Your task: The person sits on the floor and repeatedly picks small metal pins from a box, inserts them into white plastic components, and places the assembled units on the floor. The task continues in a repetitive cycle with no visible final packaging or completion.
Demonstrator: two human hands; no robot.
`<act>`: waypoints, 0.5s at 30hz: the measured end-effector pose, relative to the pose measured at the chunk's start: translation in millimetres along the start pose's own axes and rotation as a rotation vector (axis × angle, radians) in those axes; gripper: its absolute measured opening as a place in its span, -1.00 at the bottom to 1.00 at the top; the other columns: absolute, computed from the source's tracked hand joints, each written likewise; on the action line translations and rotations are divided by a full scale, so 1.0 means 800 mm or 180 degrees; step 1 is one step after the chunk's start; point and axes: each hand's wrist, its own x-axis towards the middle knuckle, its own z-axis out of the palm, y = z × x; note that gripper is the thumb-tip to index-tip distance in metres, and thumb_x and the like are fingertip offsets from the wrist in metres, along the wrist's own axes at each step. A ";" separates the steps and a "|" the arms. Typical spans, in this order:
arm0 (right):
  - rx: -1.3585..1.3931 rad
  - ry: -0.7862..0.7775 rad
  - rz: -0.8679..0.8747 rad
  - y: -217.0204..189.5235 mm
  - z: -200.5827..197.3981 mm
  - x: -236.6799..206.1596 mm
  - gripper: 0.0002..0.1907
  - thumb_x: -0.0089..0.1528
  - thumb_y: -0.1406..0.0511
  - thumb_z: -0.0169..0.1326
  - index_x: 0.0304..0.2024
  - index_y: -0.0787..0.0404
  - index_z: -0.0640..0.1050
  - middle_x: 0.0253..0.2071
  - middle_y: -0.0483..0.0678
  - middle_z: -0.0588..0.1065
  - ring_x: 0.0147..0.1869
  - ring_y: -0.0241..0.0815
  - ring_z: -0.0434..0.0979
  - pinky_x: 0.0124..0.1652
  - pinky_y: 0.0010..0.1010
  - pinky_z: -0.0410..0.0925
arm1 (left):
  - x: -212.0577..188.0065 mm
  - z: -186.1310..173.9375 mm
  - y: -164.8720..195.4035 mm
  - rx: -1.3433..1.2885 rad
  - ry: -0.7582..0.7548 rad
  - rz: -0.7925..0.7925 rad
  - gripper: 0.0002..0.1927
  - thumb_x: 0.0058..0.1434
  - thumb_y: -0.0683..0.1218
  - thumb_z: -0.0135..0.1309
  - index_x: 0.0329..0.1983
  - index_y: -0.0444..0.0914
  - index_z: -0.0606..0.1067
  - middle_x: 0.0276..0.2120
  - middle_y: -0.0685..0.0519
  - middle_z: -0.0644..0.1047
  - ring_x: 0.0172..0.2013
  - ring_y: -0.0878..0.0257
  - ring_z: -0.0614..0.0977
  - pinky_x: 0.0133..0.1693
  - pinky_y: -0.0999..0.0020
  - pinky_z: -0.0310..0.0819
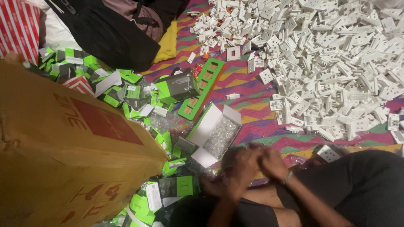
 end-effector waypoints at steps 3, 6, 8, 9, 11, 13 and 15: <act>0.0272 0.0442 -0.0027 -0.001 -0.020 0.025 -0.62 0.36 0.21 -0.05 0.11 0.26 0.58 -0.39 -0.11 0.57 -0.40 -0.24 0.54 -0.36 -0.36 0.41 | -0.010 0.020 0.039 -0.0444 0.0114 0.0234 -0.72 0.09 -0.35 0.02 -0.13 -0.31 0.51 -0.30 -0.17 0.57 -0.26 -0.11 0.62 -0.16 0.02 0.52; 0.1773 0.0035 -0.0038 -0.009 -0.032 0.013 -0.60 0.38 0.12 -0.05 0.02 0.25 0.62 -0.53 -0.14 0.49 -0.48 -0.37 0.42 -0.46 -0.50 0.30 | -0.009 0.030 0.041 -0.0986 0.0272 -0.0413 -0.72 0.24 -0.36 -0.04 -0.03 -0.29 0.51 -0.27 -0.10 0.59 -0.26 0.00 0.66 -0.20 0.14 0.55; 0.2648 -0.0173 0.0767 -0.019 -0.033 -0.005 -0.57 0.34 0.04 -0.07 -0.10 0.16 0.67 -0.70 -0.16 0.38 -0.71 -0.35 0.25 -0.71 -0.50 0.11 | -0.006 0.030 0.024 -0.1783 0.0131 -0.1482 -0.70 0.30 -0.32 -0.07 0.08 -0.32 0.49 -0.29 -0.04 0.61 -0.32 0.15 0.69 -0.28 0.27 0.58; 0.2421 -0.0389 0.0807 -0.024 -0.031 -0.012 -0.63 0.34 0.08 -0.03 -0.11 0.17 0.66 -0.69 -0.15 0.36 -0.71 -0.36 0.21 -0.70 -0.50 0.08 | -0.005 0.028 0.014 -0.1724 0.0428 -0.1643 -0.81 0.31 -0.28 0.03 -0.02 -0.34 0.49 -0.32 -0.03 0.60 -0.35 0.21 0.65 -0.31 0.33 0.55; 0.1991 -0.0814 0.0791 -0.030 -0.028 -0.015 -0.73 0.32 0.18 0.04 -0.14 0.19 0.66 -0.67 -0.15 0.32 -0.70 -0.39 0.13 -0.69 -0.51 0.02 | -0.001 0.027 -0.006 -0.2000 0.0730 -0.2174 -0.87 0.31 -0.24 0.14 -0.11 -0.35 0.46 -0.37 -0.01 0.58 -0.41 0.28 0.58 -0.37 0.39 0.47; 0.2150 -0.0657 0.0484 -0.031 -0.022 -0.008 -0.81 0.31 0.27 0.10 -0.18 0.28 0.63 -0.54 -0.14 0.44 -0.61 -0.41 0.24 -0.61 -0.53 0.11 | 0.000 0.027 -0.020 -0.2705 0.0718 -0.2983 -0.84 0.29 -0.24 0.14 -0.11 -0.32 0.43 -0.39 0.01 0.56 -0.46 0.31 0.52 -0.44 0.39 0.37; 0.2150 -0.0519 0.0384 -0.026 -0.020 -0.004 -0.85 0.29 0.33 0.12 -0.18 0.32 0.61 -0.46 -0.11 0.53 -0.57 -0.40 0.31 -0.56 -0.53 0.17 | -0.004 0.031 -0.025 -0.3331 0.0805 -0.2896 -0.88 0.31 -0.24 0.15 -0.13 -0.36 0.48 -0.33 0.01 0.59 -0.40 0.33 0.56 -0.36 0.43 0.44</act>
